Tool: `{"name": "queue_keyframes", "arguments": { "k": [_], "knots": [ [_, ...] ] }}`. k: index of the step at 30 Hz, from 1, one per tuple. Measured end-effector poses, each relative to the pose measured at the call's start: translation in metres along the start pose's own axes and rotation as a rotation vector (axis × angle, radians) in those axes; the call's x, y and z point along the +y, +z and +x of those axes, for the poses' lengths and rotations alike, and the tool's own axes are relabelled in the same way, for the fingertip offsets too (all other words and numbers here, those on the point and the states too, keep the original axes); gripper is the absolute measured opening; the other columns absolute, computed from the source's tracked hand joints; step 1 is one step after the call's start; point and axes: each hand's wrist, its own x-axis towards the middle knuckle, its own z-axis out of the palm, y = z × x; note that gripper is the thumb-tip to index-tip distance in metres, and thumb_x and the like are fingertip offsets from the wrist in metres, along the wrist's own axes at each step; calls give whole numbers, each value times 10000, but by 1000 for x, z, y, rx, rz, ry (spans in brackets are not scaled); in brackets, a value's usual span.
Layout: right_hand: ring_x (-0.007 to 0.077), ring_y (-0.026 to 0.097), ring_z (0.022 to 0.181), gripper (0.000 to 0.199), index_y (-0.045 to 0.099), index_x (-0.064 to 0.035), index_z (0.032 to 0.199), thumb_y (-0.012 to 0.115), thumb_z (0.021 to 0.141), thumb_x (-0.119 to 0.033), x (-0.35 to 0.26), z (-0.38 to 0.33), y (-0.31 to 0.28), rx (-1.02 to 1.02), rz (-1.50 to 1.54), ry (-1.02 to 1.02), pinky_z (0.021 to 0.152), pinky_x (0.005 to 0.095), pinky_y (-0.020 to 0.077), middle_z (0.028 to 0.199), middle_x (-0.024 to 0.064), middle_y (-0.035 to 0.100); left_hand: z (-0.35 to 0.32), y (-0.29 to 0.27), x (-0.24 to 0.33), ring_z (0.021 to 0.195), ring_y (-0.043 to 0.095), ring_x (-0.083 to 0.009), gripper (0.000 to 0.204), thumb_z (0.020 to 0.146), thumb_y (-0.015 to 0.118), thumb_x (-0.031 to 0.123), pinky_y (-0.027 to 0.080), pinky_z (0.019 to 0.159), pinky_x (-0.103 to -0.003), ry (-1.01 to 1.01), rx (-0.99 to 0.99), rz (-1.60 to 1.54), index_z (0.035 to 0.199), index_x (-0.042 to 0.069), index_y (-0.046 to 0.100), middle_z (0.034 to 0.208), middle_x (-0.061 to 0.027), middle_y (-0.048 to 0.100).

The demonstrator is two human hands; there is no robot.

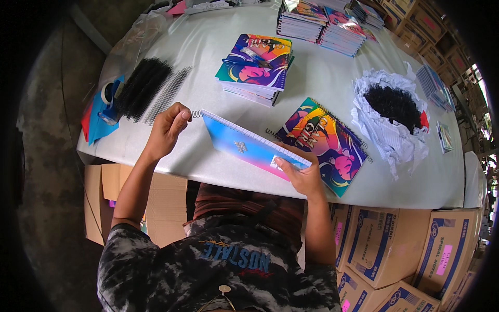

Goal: The person assembles spiral-bound notebooks by inserting metal coils into pre-punched holes. They repeatedly pick up a notebook, align the coil, and press it into place, then place the finished notebook on a growing stack.

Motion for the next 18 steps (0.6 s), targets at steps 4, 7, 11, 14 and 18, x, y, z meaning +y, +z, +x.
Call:
{"name": "queue_keyframes", "arguments": {
  "k": [4,7,11,14,18],
  "knots": [
    [72,571,810,269,602,34,1096,603,831,-7,-7,3,-6,-94,-75,-1,738,216,465,943,63,662,6,-13,14,583,432,-55,201,907,551,237,370,540,-200,-194,-167,-451,855,42,554,679,7,527],
    [76,576,831,267,600,36,1097,594,833,5,-7,3,-6,-86,-65,-32,750,219,468,967,70,662,14,-23,26,627,459,-46,135,860,616,155,385,576,-186,-87,-204,-311,882,41,549,739,-3,552],
    [122,590,912,289,587,41,1111,583,822,37,-5,4,-1,-65,-35,-68,817,256,473,1035,105,644,18,-29,47,662,470,-56,161,807,670,93,396,628,-193,-55,-290,-120,913,37,562,774,-2,556],
    [212,595,999,313,576,53,1115,569,803,76,1,10,-2,-118,-17,-188,889,308,459,1088,153,621,20,-30,50,622,453,-57,179,862,611,206,370,572,-202,-108,-360,-83,898,34,579,677,5,532],
    [289,574,1069,326,571,68,1108,549,786,112,3,10,-2,-159,12,-230,935,342,436,1110,194,605,19,-38,40,529,373,-54,379,932,470,369,311,505,-208,-235,-492,-91,837,22,589,564,22,436]
  ]
}}
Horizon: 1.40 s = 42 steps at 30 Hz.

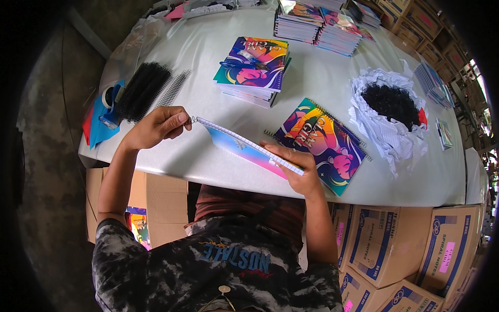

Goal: The person assembles spiral-bound notebooks by inserting metal coils into pre-punched holes. They repeatedly pick up a notebook, align the coil, and press it into place, then place the finished notebook on a growing stack.

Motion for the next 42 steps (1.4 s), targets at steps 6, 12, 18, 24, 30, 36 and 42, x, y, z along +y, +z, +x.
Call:
{"name": "queue_keyframes", "arguments": {
  "k": [6,12,18,24,30,36,42],
  "knots": [
    [145,585,966,297,575,63,1105,535,813,91,-6,-5,7,81,-4,181,870,261,443,1084,145,629,-7,-5,-8,465,287,-49,483,940,427,430,243,447,-204,-164,-226,-159,741,20,589,501,48,333],
    [84,578,887,287,588,42,1106,585,819,26,2,-12,7,64,23,238,818,234,455,1038,103,651,-10,23,-4,625,501,-76,387,889,562,334,412,606,-210,242,196,-129,1151,53,508,726,-39,563],
    [82,583,867,267,603,41,1090,606,825,4,-2,-4,11,72,-15,161,786,223,463,1027,86,659,-9,47,-27,735,589,-222,364,913,495,375,449,711,-337,36,128,359,1071,49,530,801,-145,624],
    [94,600,855,266,609,34,1085,578,822,47,-3,-4,8,67,-98,186,749,223,478,1038,101,658,-12,32,-29,591,407,-135,476,961,364,420,384,582,-281,159,320,149,769,12,516,609,-48,446],
    [110,604,872,267,607,44,1081,582,815,51,-1,-2,10,44,-60,98,775,234,476,1046,119,652,-2,34,-29,603,425,-119,408,945,434,391,383,594,-252,70,312,-28,780,27,514,607,-20,447],
    [141,616,889,290,605,49,1082,594,792,58,-3,-6,7,59,-16,170,800,244,473,1038,147,650,-5,13,6,828,522,-135,103,819,639,116,419,688,-260,255,220,227,843,38,577,786,-36,541],
    [178,639,910,324,602,41,1095,585,771,49,-1,-5,10,68,-186,41,781,256,492,1052,153,644,-6,18,23,1007,512,-255,233,754,685,147,372,851,-377,419,276,918,964,83,604,1072,-76,579]
  ]
}}
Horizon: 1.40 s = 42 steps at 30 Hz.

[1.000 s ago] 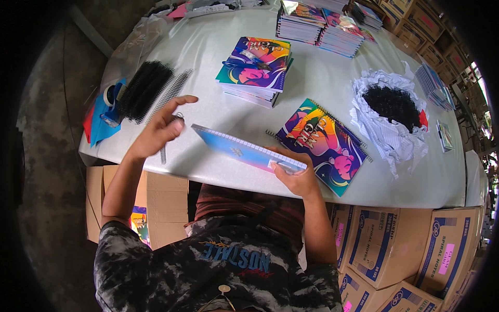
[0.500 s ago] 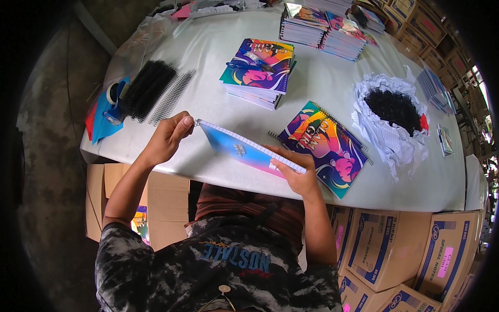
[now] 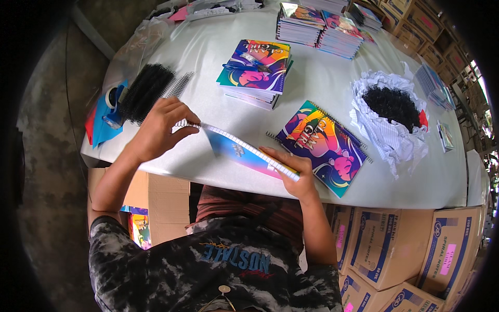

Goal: The person assembles spiral-bound notebooks by inserting metal coils into pre-punched holes. They repeatedly pick up a notebook, align the coil, and press it into place, then place the finished notebook on a growing stack.

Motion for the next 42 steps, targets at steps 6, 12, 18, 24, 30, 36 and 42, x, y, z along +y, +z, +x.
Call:
{"name": "queue_keyframes", "arguments": {
  "k": [6,12,18,24,30,36,42],
  "knots": [
    [239,661,889,287,619,60,1035,546,758,70,0,-3,8,55,-114,-119,774,267,510,1008,172,653,-3,18,12,1088,492,-227,352,729,691,123,344,907,-378,42,230,205,1067,105,592,1115,-58,568],
    [231,664,880,292,619,58,1033,544,752,81,-1,-4,12,69,-58,-152,762,266,513,1011,174,651,0,6,11,956,545,-213,293,704,712,143,359,878,-362,34,82,171,976,95,619,1015,-33,610],
    [238,627,985,360,600,33,1102,587,744,71,-7,-8,10,20,91,78,851,288,482,1117,163,613,-2,-4,4,917,573,-246,218,765,667,128,383,853,-369,51,-18,50,970,72,620,958,-59,626],
    [220,630,976,329,607,27,1093,597,766,68,-6,-3,7,-56,94,-37,846,281,480,1102,150,623,10,-20,3,848,564,-263,233,742,676,91,417,724,-360,-13,-215,-111,962,34,624,931,-87,609],
    [245,631,976,353,608,20,1098,605,746,52,-9,-4,16,35,-28,-70,829,290,495,1085,162,627,-2,1,7,1029,496,-280,277,676,718,83,370,884,-353,67,-7,100,913,48,578,989,-89,561],
    [272,644,937,337,614,18,1084,638,750,-18,-12,-5,27,82,-188,-253,803,311,515,1039,180,638,-16,68,3,1235,347,-397,700,725,638,482,185,1036,-527,-52,545,239,1246,47,463,1303,-179,432],
    [269,656,900,369,608,13,1096,659,732,-16,-16,-9,42,86,-213,-330,761,310,524,1023,190,640,-71,160,-103,1342,112,-415,1027,759,369,751,47,1036,-608,307,740,818,1366,-62,212,1421,-336,99]
  ]
}}
